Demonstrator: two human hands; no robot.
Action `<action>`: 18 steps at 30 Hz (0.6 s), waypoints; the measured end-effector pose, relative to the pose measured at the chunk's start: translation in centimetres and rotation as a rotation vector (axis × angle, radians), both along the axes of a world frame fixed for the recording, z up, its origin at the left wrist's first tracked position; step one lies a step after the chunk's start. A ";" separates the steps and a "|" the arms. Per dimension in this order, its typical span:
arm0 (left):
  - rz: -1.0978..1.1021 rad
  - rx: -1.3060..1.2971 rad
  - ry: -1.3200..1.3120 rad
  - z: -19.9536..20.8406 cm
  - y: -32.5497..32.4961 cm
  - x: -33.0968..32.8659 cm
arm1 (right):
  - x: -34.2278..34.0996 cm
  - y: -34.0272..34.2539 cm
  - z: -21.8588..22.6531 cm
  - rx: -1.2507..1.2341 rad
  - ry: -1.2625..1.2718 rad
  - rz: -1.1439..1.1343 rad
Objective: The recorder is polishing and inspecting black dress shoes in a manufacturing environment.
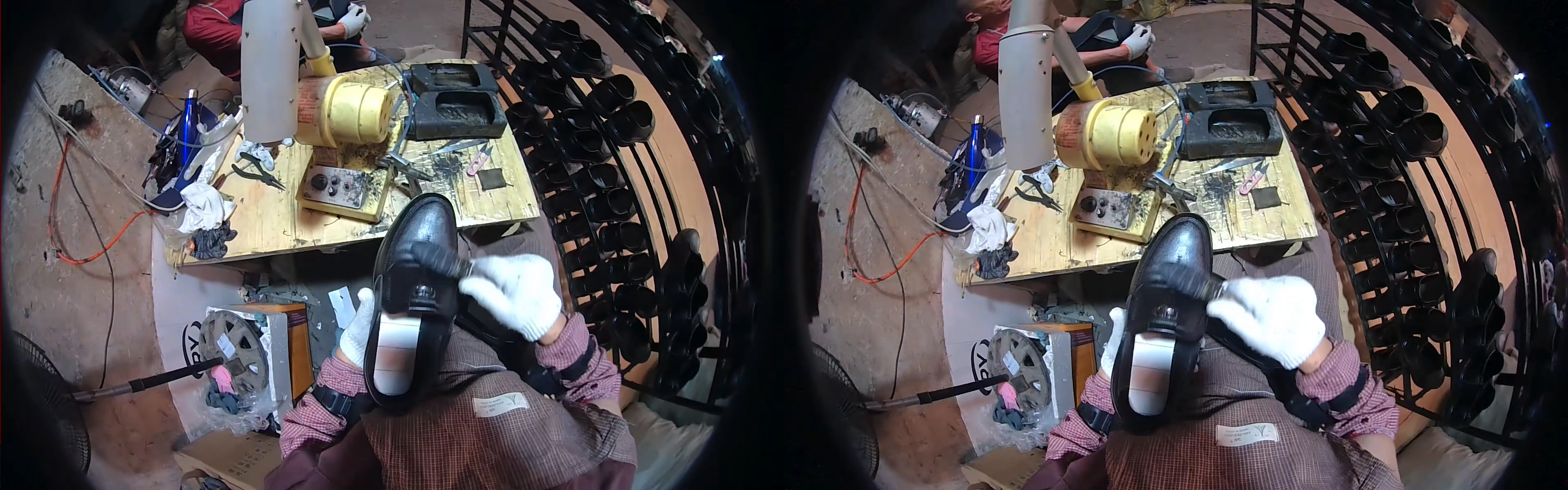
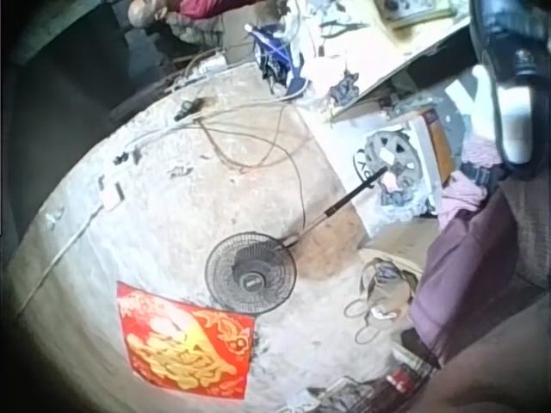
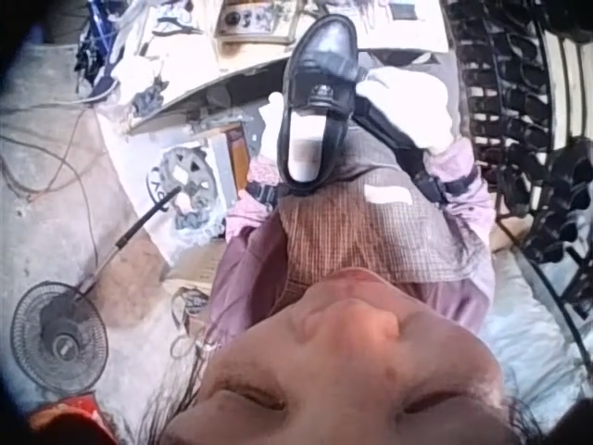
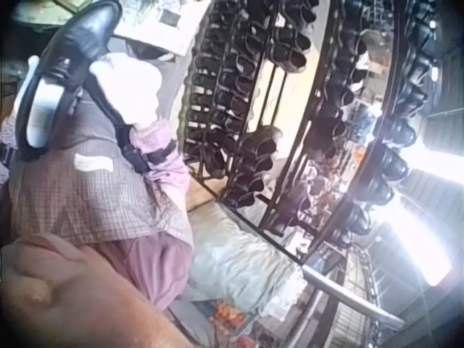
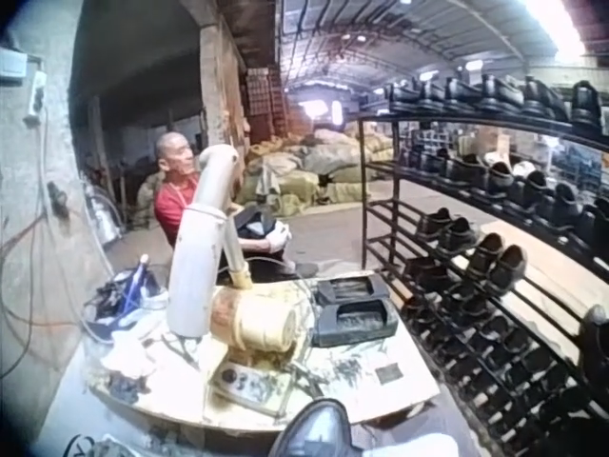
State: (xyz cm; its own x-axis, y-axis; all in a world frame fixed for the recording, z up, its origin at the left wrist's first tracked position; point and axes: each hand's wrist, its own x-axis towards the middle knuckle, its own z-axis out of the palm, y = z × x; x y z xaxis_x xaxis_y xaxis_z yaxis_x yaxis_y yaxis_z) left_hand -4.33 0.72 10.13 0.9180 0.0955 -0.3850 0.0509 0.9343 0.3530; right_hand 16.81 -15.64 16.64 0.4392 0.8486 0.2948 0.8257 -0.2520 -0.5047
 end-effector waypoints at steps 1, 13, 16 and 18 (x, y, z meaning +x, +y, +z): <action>0.055 0.009 -0.009 0.6 -0.2 0.0 | 0.3 0.0 0.3 -0.029 0.008 0.101; 0.001 0.002 -0.188 -0.4 0.6 1.1 | 1.9 -0.4 0.7 -0.082 -0.041 0.085; 0.033 0.066 -0.152 -1.3 1.0 0.7 | 3.5 -0.7 0.2 -0.098 0.014 0.225; 0.058 -0.008 -0.059 -2.0 1.7 0.5 | 5.0 -0.5 -0.1 -0.029 -0.092 -0.085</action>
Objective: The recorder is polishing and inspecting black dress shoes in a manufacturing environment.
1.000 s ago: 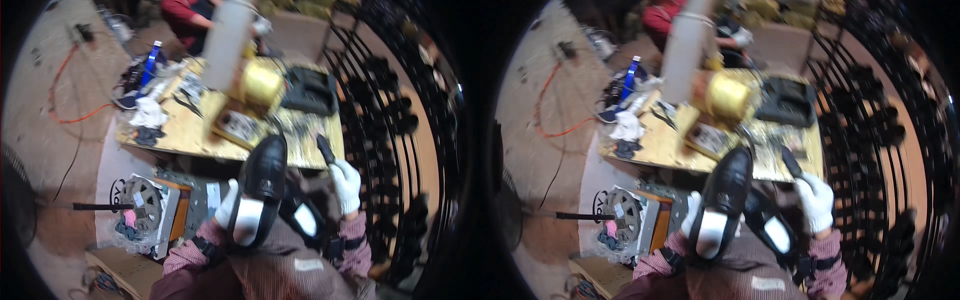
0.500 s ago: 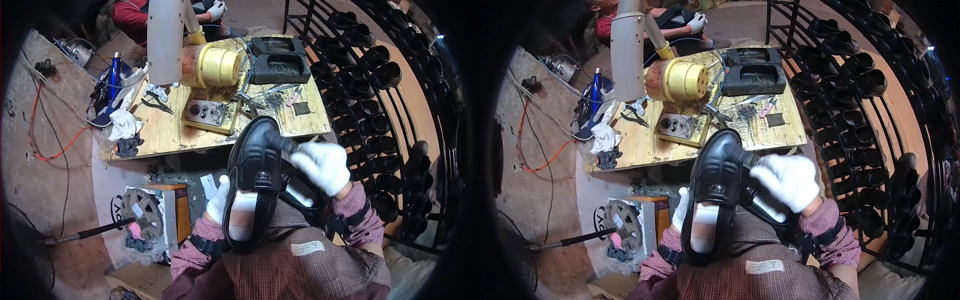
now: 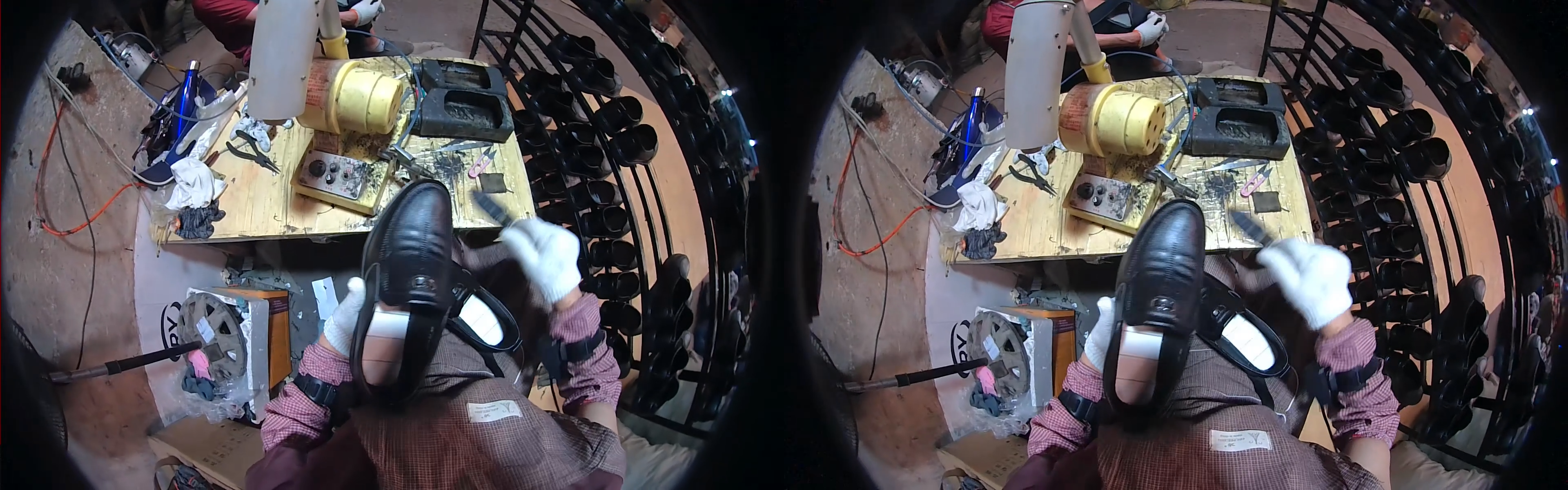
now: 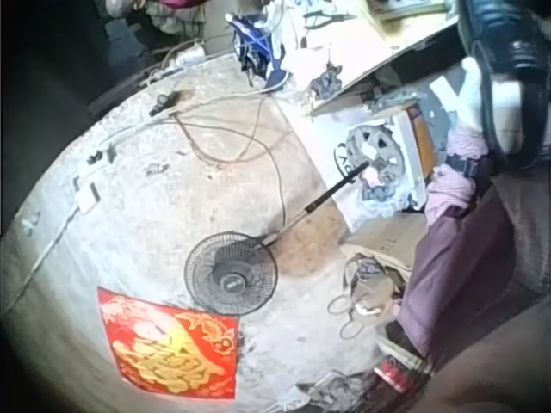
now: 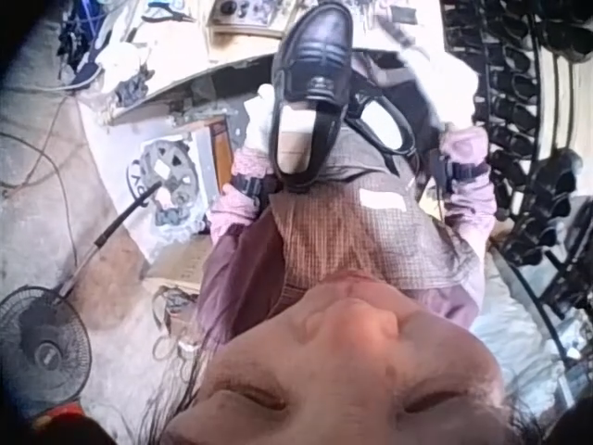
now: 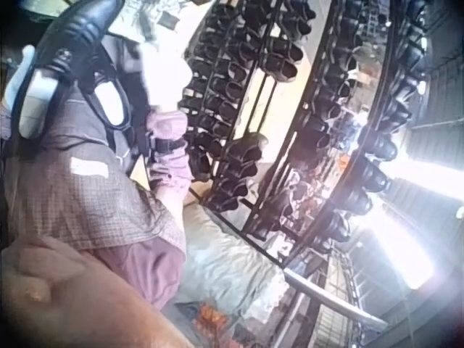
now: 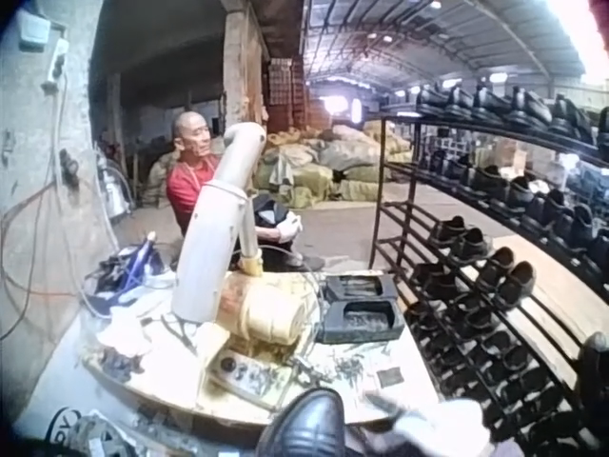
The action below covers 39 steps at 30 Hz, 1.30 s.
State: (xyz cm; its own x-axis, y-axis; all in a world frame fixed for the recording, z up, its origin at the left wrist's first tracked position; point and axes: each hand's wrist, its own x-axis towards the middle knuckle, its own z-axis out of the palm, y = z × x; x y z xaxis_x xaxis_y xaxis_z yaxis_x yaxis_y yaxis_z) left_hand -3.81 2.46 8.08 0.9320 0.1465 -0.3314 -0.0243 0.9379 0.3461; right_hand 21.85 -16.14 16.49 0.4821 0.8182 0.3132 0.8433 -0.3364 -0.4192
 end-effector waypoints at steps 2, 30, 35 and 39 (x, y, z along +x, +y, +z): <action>-0.010 0.105 -0.026 -0.5 0.9 -0.3 | 0.7 -0.2 -0.2 0.087 0.207 -0.295; -0.115 0.028 -0.096 1.7 0.3 0.0 | 4.7 2.3 -1.5 0.061 0.269 -0.300; -0.142 0.078 0.010 2.3 0.5 0.7 | 0.2 2.7 1.0 -0.035 0.070 0.111; -0.237 0.167 -0.067 3.2 1.1 0.9 | -0.7 3.9 4.0 -0.260 -0.025 0.543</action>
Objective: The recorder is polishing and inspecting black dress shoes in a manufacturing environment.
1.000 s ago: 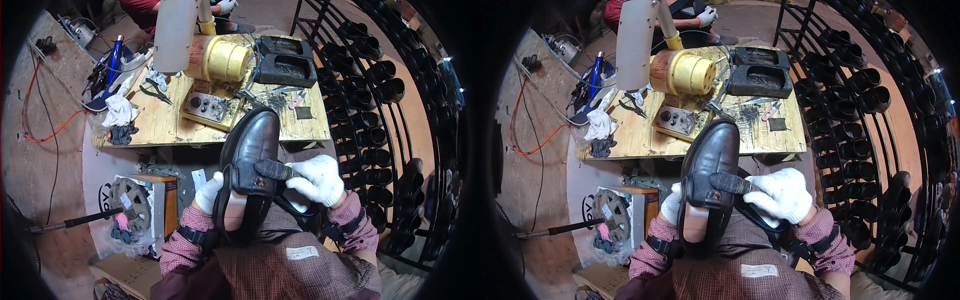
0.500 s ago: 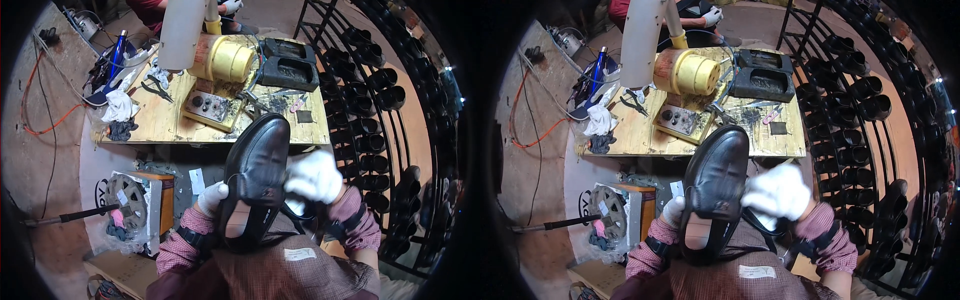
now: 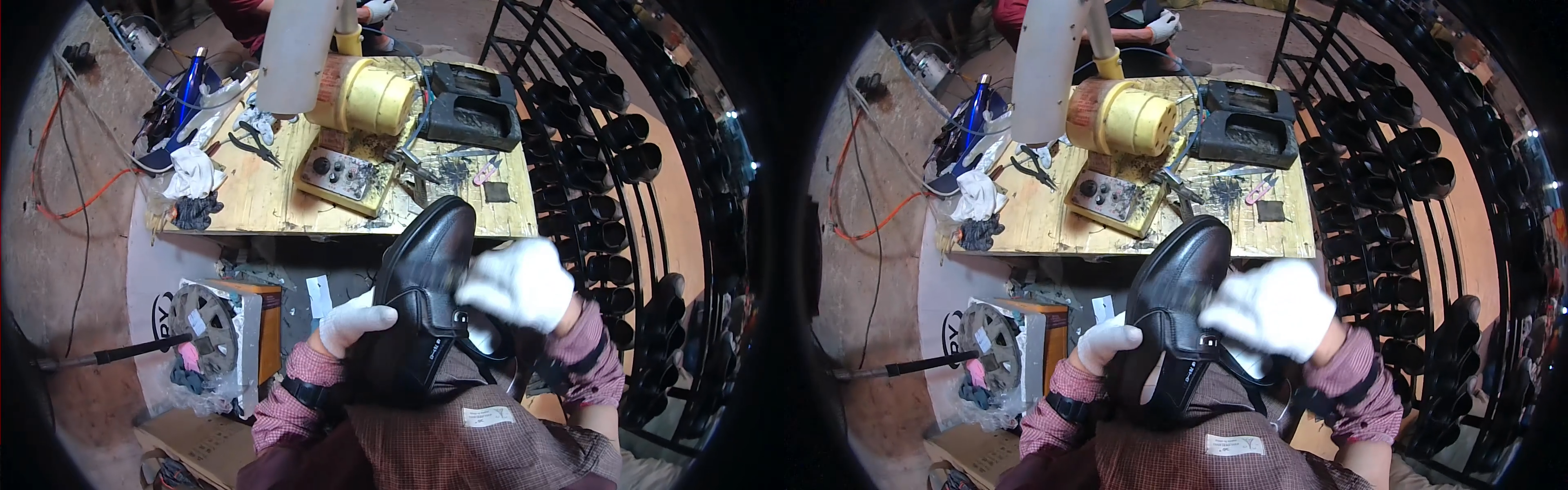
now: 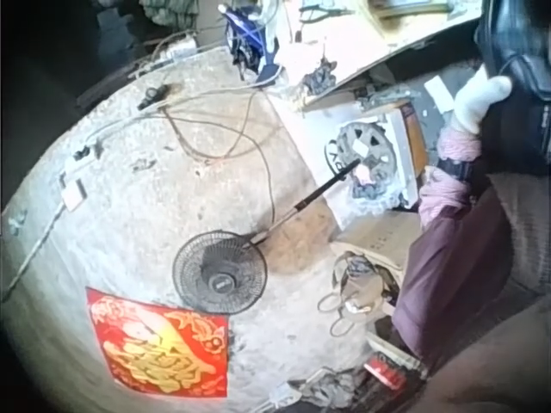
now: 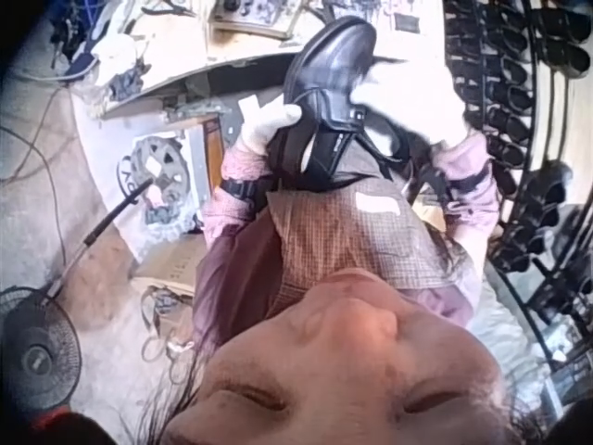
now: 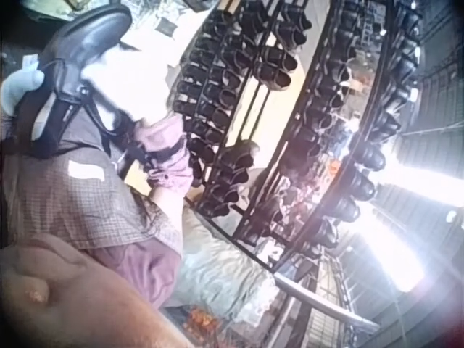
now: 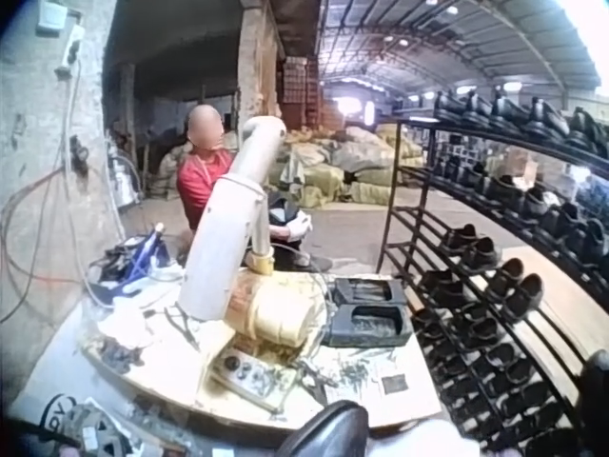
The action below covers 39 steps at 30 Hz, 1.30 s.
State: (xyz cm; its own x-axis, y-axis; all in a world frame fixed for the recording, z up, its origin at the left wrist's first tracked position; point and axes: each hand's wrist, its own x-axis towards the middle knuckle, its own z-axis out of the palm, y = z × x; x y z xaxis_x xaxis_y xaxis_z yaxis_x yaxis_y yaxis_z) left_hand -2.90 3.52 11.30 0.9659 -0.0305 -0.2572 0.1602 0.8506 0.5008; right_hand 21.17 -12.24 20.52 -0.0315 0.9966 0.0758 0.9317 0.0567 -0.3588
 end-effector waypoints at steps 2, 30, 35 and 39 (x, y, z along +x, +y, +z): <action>-0.051 0.109 0.025 0.1 0.2 0.3 | 0.6 0.8 0.6 0.093 -0.150 -0.301; 0.366 -0.068 -0.013 -4.8 -0.5 -2.4 | -3.8 -6.6 -9.0 -0.361 0.260 -0.378; 0.314 -0.428 -0.205 -5.9 -0.2 -2.5 | -4.1 -8.9 -13.0 -0.312 0.305 -0.671; 0.311 -0.318 -0.093 -6.0 0.0 -3.0 | -3.4 -10.0 -13.1 -0.053 0.291 -0.535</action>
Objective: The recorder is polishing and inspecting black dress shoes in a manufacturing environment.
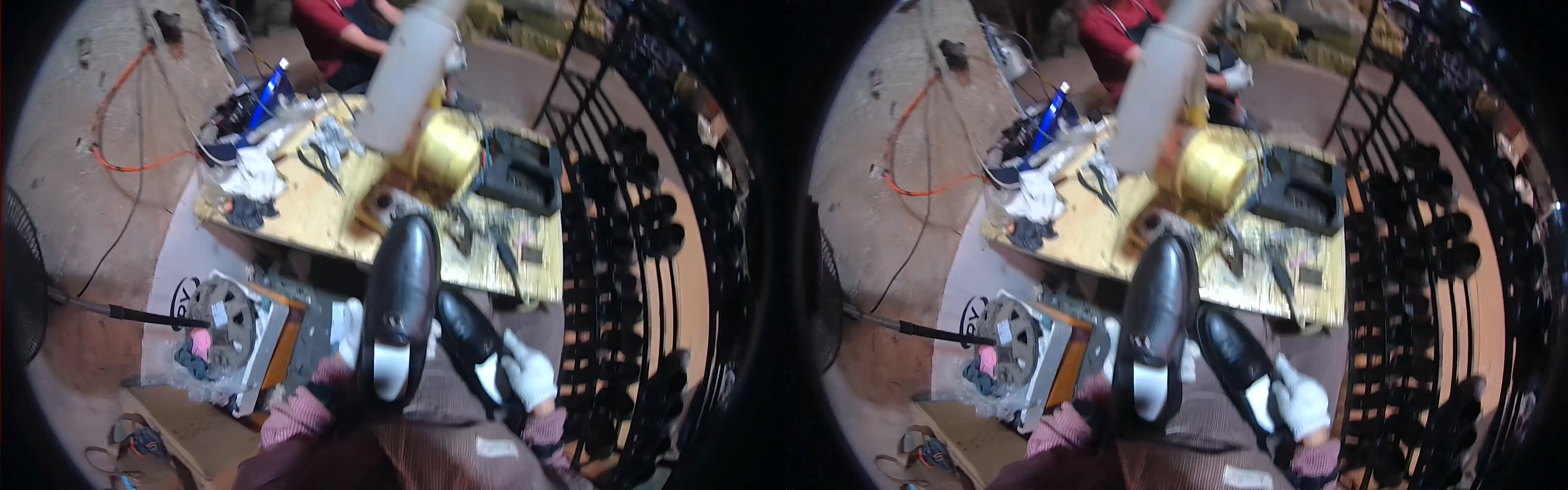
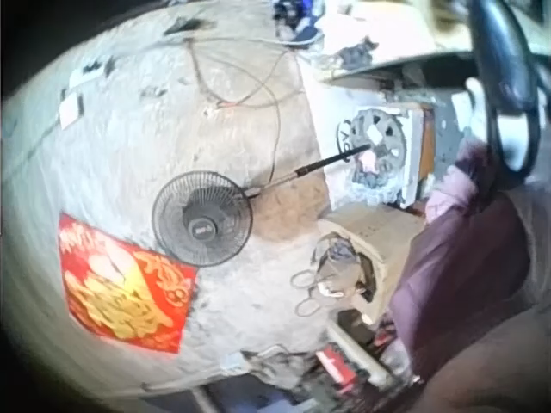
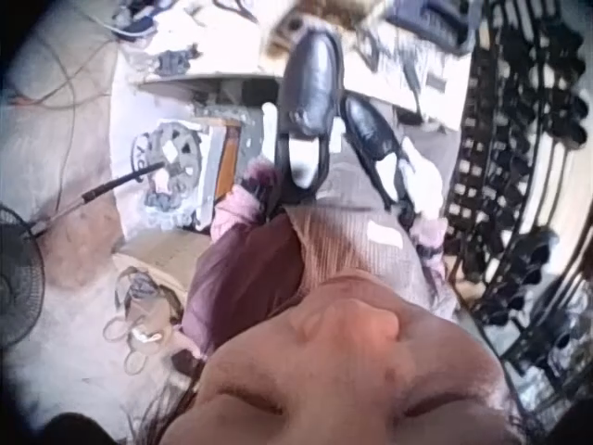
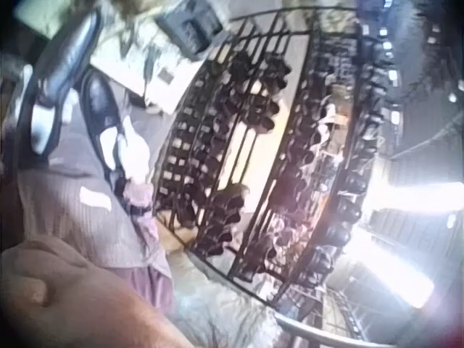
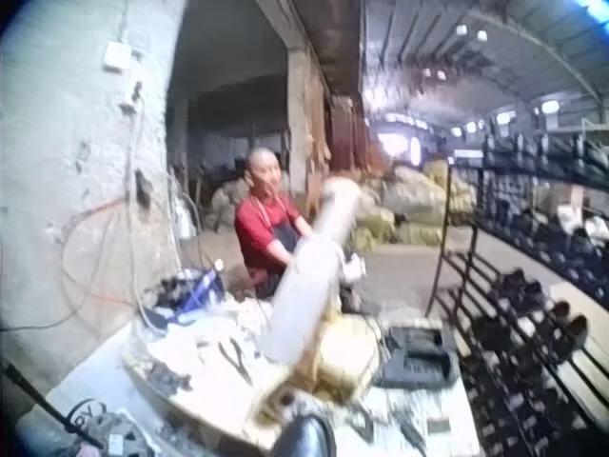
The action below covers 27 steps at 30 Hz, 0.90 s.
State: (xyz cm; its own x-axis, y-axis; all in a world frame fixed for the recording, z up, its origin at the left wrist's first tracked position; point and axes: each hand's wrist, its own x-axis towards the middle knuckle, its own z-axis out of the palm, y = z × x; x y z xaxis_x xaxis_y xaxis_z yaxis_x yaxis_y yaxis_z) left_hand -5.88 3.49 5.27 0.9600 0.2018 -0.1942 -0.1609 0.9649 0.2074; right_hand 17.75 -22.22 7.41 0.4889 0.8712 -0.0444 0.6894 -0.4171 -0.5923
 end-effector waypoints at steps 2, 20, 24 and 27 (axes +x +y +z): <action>0.015 0.078 0.049 0.1 -0.1 -0.2 | 0.2 -0.4 0.6 -0.203 -0.005 -0.088; -0.254 -0.154 0.061 2.7 -1.0 -0.1 | 4.8 0.7 4.5 0.111 0.035 -0.244; -0.187 -0.090 0.256 2.6 -1.5 0.4 | 8.6 5.1 1.5 -0.100 -0.234 -0.157; -0.207 0.122 0.164 2.1 -0.7 0.8 | 9.0 8.2 1.5 -0.284 -0.276 -0.141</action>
State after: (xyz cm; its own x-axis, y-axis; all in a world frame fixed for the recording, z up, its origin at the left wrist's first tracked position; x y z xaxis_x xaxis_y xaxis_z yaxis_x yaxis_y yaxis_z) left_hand -5.03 2.76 7.39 0.9410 0.0358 -0.3366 0.0826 0.9401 0.3309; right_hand 26.72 -14.07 8.90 0.6299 0.7668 -0.1237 0.7306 -0.6390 -0.2407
